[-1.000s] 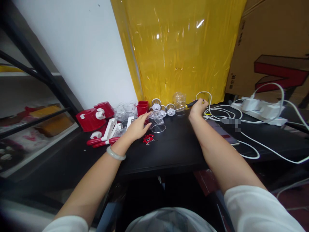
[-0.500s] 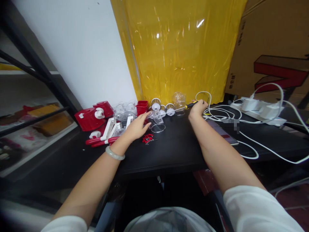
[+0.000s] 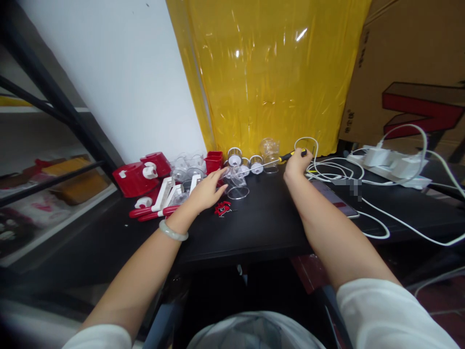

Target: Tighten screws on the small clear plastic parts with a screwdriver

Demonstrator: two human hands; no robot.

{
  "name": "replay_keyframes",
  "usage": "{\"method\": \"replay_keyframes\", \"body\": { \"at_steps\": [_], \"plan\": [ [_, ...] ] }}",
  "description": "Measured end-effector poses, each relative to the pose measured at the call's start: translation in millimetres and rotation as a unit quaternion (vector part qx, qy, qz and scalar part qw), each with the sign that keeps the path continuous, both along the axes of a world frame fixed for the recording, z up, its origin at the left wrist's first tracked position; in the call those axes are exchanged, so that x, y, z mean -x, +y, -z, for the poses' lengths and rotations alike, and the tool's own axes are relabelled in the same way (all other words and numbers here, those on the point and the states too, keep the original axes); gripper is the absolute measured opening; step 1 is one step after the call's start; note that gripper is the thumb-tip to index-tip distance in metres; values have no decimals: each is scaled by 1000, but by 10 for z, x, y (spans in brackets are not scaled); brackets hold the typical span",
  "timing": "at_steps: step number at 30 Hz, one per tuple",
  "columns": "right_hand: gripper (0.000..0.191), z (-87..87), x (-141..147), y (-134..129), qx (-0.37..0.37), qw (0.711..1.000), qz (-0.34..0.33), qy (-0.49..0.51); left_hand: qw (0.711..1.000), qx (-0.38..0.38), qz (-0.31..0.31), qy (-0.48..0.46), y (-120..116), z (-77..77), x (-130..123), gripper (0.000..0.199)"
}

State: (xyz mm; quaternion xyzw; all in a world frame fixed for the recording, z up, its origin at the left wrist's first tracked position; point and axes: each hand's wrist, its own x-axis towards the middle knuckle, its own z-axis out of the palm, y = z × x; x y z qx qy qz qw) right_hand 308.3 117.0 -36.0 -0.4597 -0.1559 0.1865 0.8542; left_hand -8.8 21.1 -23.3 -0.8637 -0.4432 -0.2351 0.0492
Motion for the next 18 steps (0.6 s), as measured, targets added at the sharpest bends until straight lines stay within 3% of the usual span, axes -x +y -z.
{"method": "replay_keyframes", "body": {
  "at_steps": [6,11,15,18],
  "plan": [
    [15,-125,67,-142,-16,995,-62,82,1000,0,4,-1,8,5,5,56],
    [5,-37,55,-62,-9,997,-15,79,1000,8,-3,-4,-3,-3,-6,58],
    [13,21,39,-28,-5,999,13,41,1000,8,-3,-3,-5,-2,-10,58],
    [6,11,35,-56,-1,1000,25,13,1000,6,-2,-2,-3,2,-10,59]
  ]
}}
